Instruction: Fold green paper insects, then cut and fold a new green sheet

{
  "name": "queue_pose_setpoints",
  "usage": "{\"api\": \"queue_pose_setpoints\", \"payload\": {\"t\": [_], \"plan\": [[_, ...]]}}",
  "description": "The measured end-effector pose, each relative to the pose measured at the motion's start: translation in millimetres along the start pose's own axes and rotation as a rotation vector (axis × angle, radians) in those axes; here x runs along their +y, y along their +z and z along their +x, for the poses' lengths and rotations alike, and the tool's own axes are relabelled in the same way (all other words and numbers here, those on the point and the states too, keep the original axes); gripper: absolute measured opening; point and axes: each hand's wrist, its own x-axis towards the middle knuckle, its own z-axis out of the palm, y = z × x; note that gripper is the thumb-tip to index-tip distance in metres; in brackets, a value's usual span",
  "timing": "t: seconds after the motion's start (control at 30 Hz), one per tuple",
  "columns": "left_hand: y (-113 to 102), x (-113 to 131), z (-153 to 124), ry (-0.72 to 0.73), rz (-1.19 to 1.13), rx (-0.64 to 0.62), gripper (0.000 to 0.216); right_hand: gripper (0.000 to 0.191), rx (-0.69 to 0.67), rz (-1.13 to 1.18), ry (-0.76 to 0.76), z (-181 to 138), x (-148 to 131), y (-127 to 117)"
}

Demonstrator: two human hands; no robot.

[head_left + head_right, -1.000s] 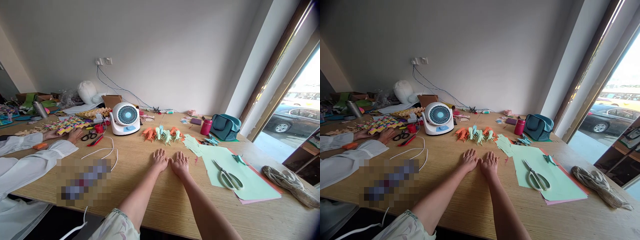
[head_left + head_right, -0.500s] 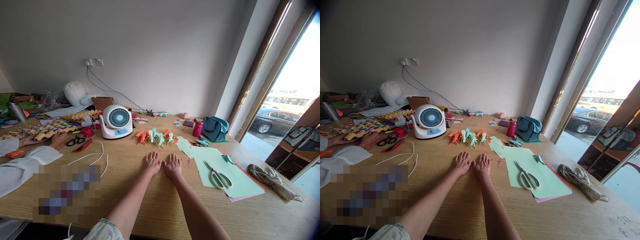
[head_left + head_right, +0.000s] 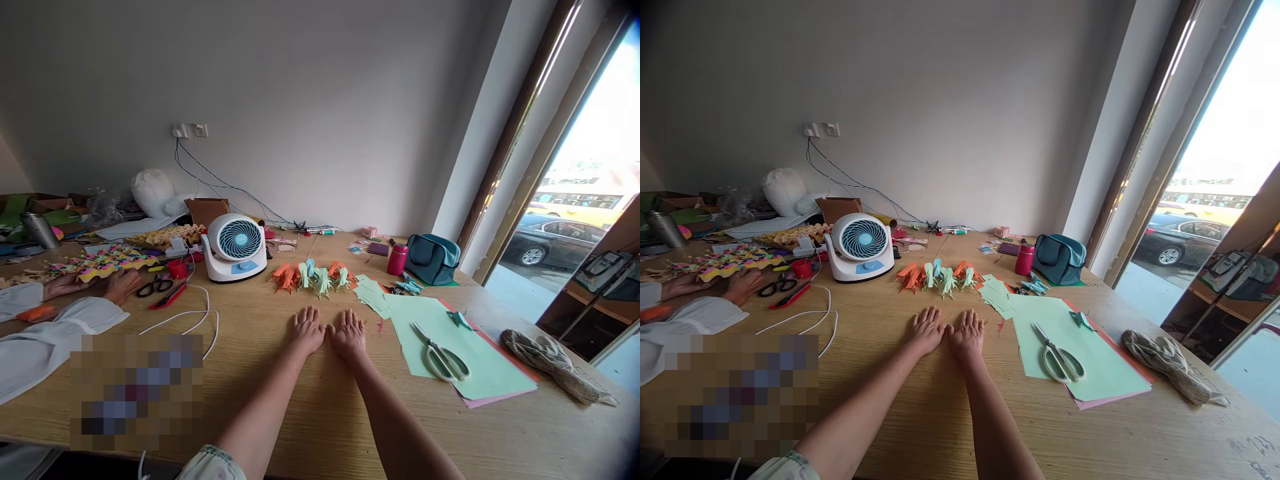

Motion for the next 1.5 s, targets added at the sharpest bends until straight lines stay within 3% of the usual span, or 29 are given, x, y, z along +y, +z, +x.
{"api": "queue_pose_setpoints", "payload": {"t": [0.37,0.6,0.7,0.8,0.9,1.0,1.13,1.2,1.3,1.5], "plan": [[-9,2,-2,0.014,0.003,-0.017,0.06,0.072,-0.007,-0.007,-0.017,4,2,-3],[-9,5,1,0.014,0.001,0.018,0.059,0.064,0.012,-0.043,-0.103,4,8,-5],[-12,3,7,-0.018,-0.002,0.034,0.061,0.054,0.043,-0.07,-0.144,4,29,-22],[-19,7,13,-0.005,-0.016,0.083,0.059,0.051,0.128,-0.108,-0.078,4,76,-54],[-23,35,14,0.197,-0.102,0.102,0.056,0.053,0.2,-0.163,0.087,-3,139,-84],[-17,95,7,0.401,-0.142,0.045,0.051,0.052,0.224,-0.226,0.227,-21,192,-96],[-1,185,-14,0.702,-0.202,-0.09,0.056,0.044,0.172,-0.279,0.271,-45,226,-92],[5,213,-24,0.719,-0.219,-0.177,0.07,0.043,0.152,-0.292,0.273,-49,232,-90],[7,227,-33,0.712,-0.224,-0.238,0.081,0.041,0.15,-0.305,0.272,-48,239,-92],[4,219,-35,0.713,-0.251,-0.229,0.082,0.04,0.145,-0.322,0.294,-46,250,-102]]}}
